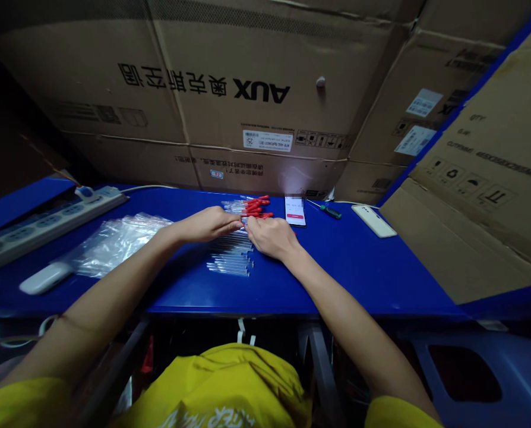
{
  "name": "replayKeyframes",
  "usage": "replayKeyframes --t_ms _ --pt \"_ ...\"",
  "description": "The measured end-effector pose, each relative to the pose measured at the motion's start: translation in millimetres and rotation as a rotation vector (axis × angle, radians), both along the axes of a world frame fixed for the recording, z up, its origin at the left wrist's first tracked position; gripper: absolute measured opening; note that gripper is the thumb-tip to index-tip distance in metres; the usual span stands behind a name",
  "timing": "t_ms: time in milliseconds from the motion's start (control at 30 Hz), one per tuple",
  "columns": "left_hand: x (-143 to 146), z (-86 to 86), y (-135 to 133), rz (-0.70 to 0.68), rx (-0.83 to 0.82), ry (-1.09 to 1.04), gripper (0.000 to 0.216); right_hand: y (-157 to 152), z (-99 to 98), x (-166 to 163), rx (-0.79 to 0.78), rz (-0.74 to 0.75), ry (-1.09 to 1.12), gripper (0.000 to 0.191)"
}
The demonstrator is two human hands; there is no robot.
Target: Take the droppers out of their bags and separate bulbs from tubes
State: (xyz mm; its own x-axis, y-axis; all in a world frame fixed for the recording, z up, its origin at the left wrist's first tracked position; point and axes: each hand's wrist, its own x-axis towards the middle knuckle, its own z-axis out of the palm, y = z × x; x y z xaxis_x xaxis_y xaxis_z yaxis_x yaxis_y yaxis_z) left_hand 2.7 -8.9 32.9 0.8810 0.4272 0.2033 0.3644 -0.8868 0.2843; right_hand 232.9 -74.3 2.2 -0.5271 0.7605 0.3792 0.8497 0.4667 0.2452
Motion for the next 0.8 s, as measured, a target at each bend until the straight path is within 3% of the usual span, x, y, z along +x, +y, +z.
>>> replayKeyframes --t_ms 800 --pt "-4 19.0 -5 -0.045 -0.134 -0.032 0.040 0 2.7 2 0.030 -0.002 0.001 0.052"
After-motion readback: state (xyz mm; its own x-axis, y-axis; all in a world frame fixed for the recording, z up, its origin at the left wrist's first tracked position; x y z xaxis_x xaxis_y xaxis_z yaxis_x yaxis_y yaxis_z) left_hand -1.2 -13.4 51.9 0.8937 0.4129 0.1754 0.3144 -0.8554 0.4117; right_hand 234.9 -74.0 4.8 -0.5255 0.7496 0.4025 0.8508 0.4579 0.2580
